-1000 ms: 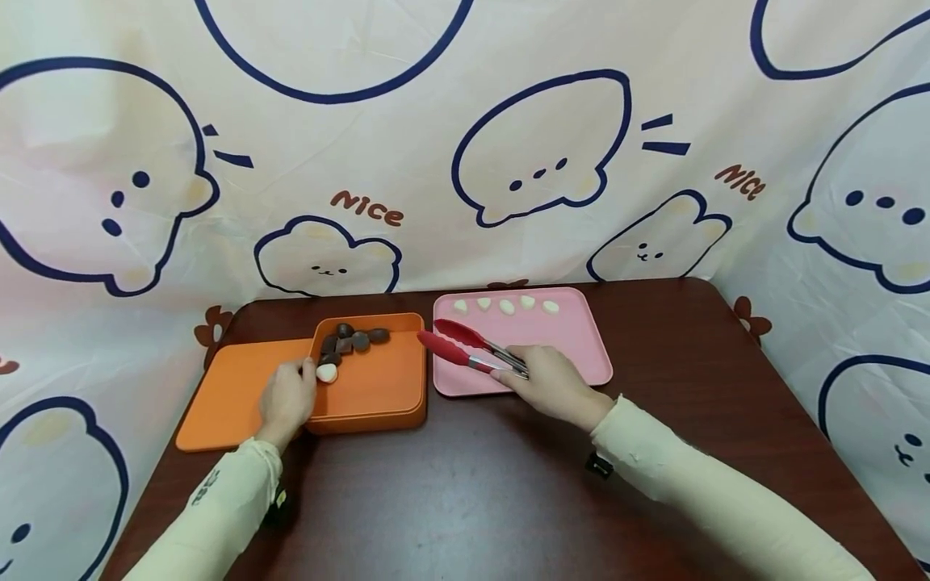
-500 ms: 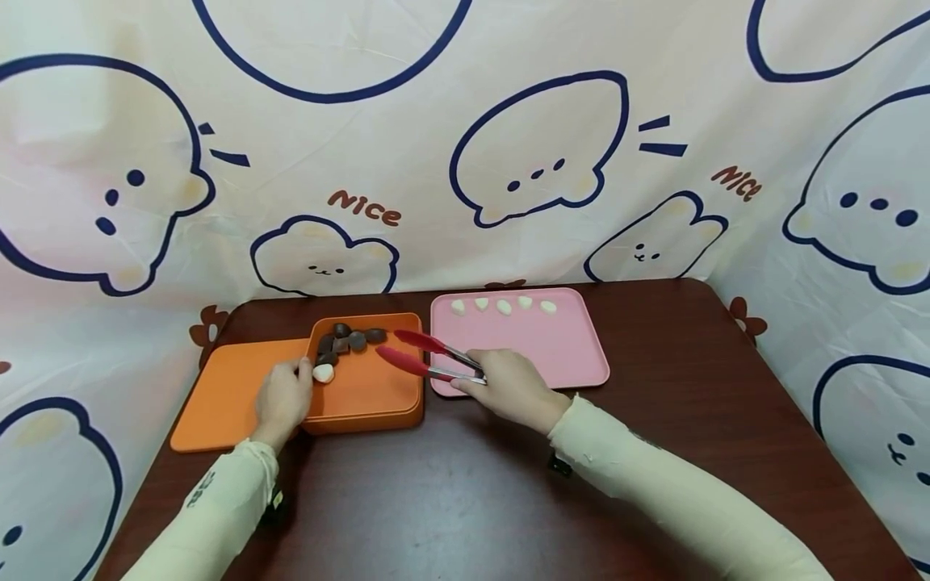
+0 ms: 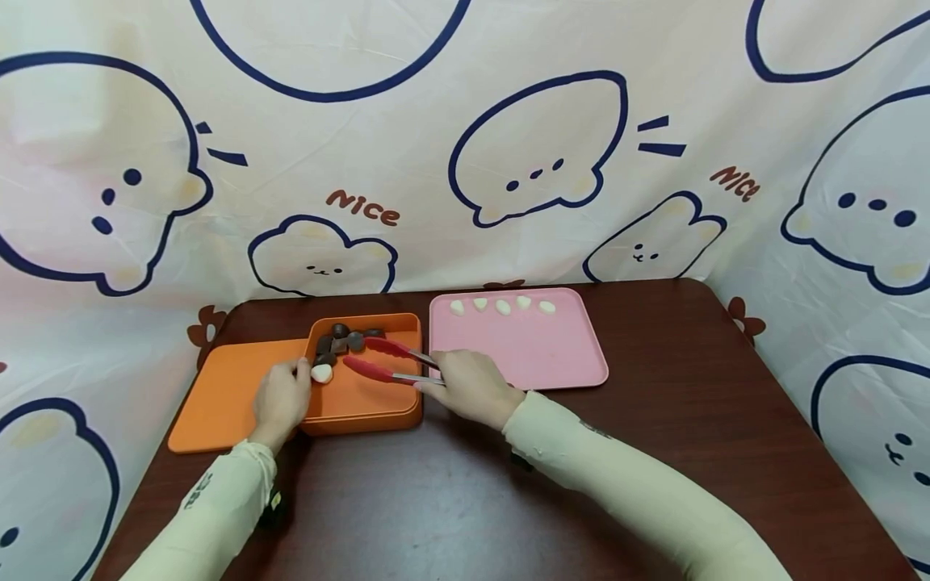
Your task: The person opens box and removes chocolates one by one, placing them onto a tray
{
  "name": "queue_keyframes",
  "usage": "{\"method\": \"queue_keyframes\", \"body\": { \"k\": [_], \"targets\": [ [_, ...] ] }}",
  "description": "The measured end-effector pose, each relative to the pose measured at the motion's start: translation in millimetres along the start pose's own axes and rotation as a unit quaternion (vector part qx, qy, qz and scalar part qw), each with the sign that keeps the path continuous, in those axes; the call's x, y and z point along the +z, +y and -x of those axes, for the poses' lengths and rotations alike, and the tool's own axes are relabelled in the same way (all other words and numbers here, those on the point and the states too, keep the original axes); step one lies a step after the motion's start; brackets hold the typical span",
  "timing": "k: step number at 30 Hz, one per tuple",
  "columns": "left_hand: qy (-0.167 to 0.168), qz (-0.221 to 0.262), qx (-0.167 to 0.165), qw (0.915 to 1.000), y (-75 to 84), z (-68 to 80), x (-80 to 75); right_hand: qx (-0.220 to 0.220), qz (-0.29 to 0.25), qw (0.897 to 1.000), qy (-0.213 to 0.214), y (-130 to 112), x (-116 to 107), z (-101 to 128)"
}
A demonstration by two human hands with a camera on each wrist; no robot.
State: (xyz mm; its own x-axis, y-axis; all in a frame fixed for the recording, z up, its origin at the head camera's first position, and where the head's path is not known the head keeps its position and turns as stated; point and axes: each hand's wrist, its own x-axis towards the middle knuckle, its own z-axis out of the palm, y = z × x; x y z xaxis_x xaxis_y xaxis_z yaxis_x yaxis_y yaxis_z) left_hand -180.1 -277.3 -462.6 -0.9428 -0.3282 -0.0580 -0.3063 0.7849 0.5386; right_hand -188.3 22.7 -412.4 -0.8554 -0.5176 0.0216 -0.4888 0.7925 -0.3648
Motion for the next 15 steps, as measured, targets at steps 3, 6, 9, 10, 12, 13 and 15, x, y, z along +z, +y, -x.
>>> {"method": "queue_keyframes", "body": {
  "k": [3,6,9,10,12,13,15],
  "targets": [
    [0.004,-0.001,-0.001,1.0,0.0,0.2,0.2,-0.006,0.012,1.0,-0.008,-7,1,-4],
    [0.005,0.0,-0.003,1.0,0.0,0.7,0.6,-0.01,0.039,0.999,-0.017,-14,2,-6],
    [0.005,0.003,-0.008,1.0,-0.5,0.8,0.6,-0.031,0.083,0.996,-0.012,-20,3,-10],
    [0.004,0.003,-0.01,0.9999,-0.6,0.7,0.7,-0.04,0.098,0.994,-0.008,-22,4,-11],
    [0.002,0.003,-0.011,0.9999,-1.0,0.4,0.9,-0.058,0.129,0.99,0.0,-25,5,-12],
    [0.002,0.003,-0.011,0.9999,-1.2,0.3,0.9,-0.066,0.144,0.987,0.004,-27,6,-13],
    [0.002,0.003,-0.01,0.9999,-1.6,0.3,0.6,-0.078,0.166,0.983,0.007,-31,8,-14]
  ]
}}
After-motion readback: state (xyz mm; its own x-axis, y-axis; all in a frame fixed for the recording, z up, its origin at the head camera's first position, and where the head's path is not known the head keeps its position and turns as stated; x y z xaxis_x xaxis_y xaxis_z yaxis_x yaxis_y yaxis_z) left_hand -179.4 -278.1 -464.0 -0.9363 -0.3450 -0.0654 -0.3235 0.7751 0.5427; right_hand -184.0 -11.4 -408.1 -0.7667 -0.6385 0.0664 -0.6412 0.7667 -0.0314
